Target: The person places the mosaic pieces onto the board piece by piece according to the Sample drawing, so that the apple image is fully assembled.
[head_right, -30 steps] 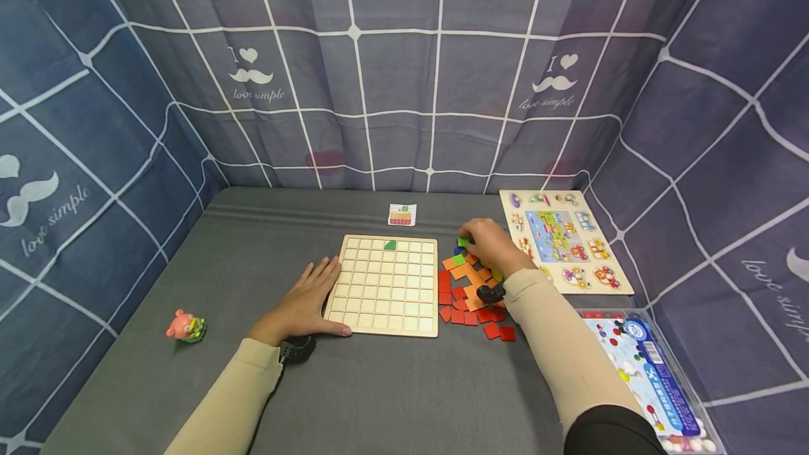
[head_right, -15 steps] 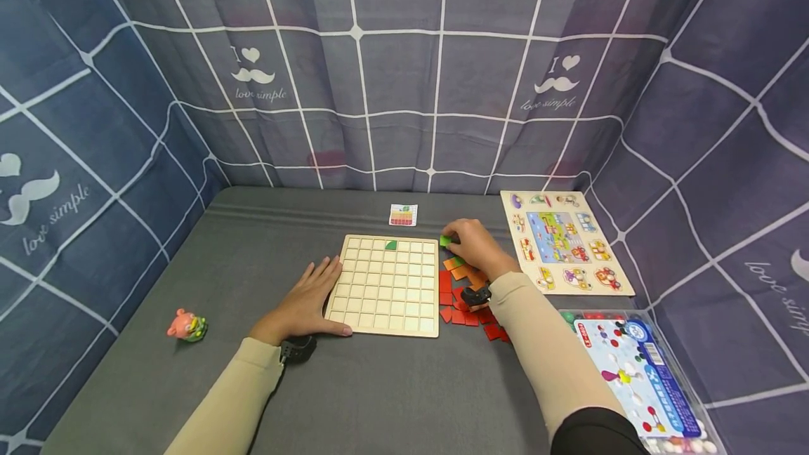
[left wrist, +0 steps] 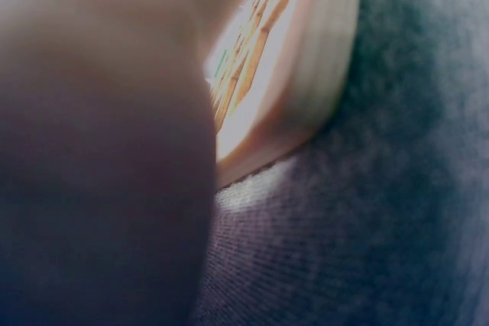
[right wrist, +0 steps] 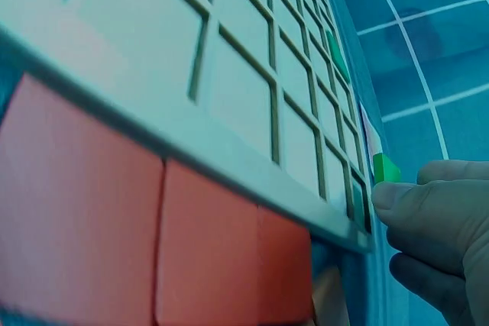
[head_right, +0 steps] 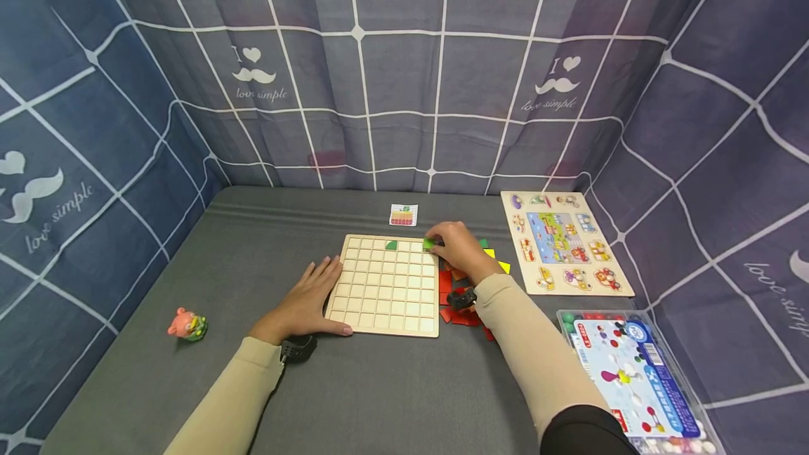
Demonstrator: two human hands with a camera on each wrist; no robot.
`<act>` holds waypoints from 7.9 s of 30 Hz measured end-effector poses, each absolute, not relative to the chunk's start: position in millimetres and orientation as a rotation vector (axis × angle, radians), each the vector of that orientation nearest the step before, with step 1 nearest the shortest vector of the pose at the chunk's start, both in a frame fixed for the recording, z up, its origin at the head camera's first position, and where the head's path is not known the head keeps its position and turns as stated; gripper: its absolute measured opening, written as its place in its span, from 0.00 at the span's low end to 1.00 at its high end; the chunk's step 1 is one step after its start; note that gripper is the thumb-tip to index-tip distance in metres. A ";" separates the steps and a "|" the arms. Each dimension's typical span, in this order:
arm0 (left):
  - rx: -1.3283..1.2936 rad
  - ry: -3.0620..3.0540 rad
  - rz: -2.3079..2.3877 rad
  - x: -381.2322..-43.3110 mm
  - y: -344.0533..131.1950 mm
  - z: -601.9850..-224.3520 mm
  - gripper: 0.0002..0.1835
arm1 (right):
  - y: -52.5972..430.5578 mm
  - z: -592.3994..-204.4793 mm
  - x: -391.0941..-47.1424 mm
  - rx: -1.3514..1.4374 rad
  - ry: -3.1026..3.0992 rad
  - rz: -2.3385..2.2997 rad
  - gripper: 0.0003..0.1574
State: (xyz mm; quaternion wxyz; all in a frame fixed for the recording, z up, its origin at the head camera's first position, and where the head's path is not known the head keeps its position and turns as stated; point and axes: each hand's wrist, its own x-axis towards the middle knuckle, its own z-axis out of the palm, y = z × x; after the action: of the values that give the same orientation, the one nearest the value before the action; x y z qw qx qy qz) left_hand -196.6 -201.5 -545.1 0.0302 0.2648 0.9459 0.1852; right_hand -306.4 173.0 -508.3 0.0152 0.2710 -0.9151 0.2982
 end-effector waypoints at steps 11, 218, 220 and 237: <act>0.824 2.914 0.566 -198.0 -201.2 -543.6 0.80 | 150.9 -509.1 -305.2 0.848 -2.823 0.947 0.16; 0.850 2.890 0.545 -210.3 -201.9 -548.5 0.84 | 226.1 -508.4 -298.3 0.868 -2.956 0.774 0.12; 0.852 2.891 0.552 -210.3 -201.9 -548.8 0.84 | 225.8 -508.5 -298.4 0.868 -2.959 0.776 0.12; 0.884 2.909 0.568 -209.9 -202.9 -548.9 0.84 | 221.7 -504.6 -297.8 0.795 -2.950 0.848 0.13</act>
State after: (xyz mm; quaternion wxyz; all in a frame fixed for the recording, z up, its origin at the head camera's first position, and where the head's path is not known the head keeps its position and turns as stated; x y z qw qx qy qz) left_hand -209.9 -202.9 -548.9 0.0242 0.2856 0.9403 0.1835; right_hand -297.8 221.7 -504.6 -0.0146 0.2508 -0.9302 0.2675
